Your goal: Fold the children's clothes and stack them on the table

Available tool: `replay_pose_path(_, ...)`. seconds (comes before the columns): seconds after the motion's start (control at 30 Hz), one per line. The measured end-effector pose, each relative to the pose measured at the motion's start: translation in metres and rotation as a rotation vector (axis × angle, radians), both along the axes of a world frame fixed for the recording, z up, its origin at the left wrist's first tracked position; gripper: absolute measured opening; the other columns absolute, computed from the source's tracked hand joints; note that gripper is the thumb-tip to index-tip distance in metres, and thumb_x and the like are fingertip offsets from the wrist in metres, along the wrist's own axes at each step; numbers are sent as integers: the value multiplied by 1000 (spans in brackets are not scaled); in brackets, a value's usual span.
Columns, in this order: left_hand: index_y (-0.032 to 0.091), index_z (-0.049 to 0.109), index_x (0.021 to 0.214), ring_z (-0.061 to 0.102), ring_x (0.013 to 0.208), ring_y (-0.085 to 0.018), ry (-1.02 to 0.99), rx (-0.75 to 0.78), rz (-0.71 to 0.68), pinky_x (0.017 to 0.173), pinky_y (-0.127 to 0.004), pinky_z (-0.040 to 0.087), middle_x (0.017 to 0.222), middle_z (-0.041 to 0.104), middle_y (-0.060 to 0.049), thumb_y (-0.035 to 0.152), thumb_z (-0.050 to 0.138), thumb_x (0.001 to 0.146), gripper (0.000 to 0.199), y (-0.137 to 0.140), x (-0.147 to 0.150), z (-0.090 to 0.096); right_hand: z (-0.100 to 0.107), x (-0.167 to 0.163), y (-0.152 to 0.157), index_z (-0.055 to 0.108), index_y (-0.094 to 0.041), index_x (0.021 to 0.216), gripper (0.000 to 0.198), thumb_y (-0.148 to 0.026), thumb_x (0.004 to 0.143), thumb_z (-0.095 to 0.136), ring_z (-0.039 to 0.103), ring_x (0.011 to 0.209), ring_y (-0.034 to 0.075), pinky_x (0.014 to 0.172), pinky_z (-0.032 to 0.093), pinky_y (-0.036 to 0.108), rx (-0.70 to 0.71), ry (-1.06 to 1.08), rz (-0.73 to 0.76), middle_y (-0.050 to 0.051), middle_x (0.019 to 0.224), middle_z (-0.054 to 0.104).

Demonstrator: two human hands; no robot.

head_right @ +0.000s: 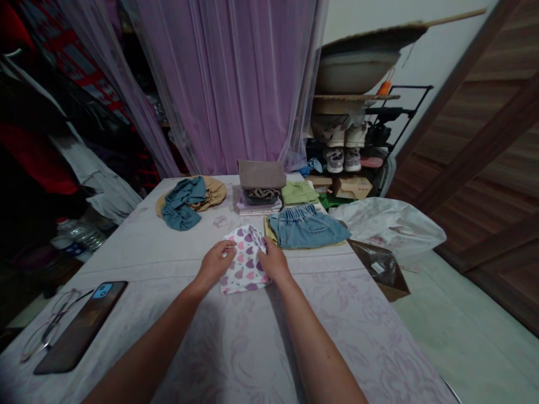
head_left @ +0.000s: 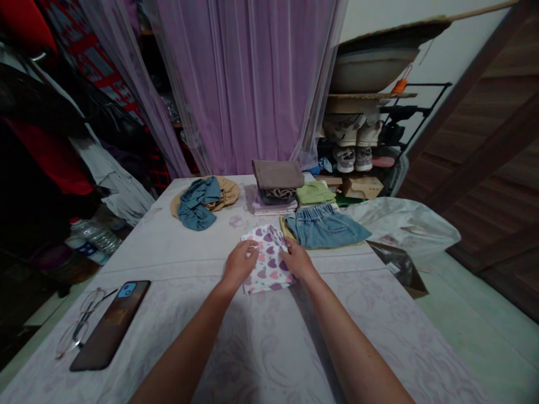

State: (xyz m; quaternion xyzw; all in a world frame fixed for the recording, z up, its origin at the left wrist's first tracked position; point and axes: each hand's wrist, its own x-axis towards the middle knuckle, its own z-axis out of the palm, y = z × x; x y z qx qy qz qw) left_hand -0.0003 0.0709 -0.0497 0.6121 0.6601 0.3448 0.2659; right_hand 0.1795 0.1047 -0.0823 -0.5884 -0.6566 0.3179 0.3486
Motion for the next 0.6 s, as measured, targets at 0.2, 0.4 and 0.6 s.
replay_pose_path(0.2,15,59,115,67,90,-20,14,-286,165,74,-27,50,115,69,-12,30,61,82,37,4,-37,-4,10,7,-9,54,-24,135,54,-29,82,53,68,86,23,71,49,30,59,-394,-165,7,102,73)
replay_pose_path(0.4,16,61,82,60,64,-11,-413,-498,54,50,-17,39,77,68,-1,41,70,73,28,3,-40,-10,17,4,-23,44,-22,144,60,-28,83,47,64,97,27,78,48,34,133,-513,-174,12,117,64)
replay_pose_path(0.6,17,56,66,48,45,-7,-512,-501,65,46,-17,37,50,53,6,40,79,64,33,8,-32,-17,8,6,-24,50,-22,138,57,-22,81,48,60,104,27,84,47,36,189,-514,-174,13,119,62)
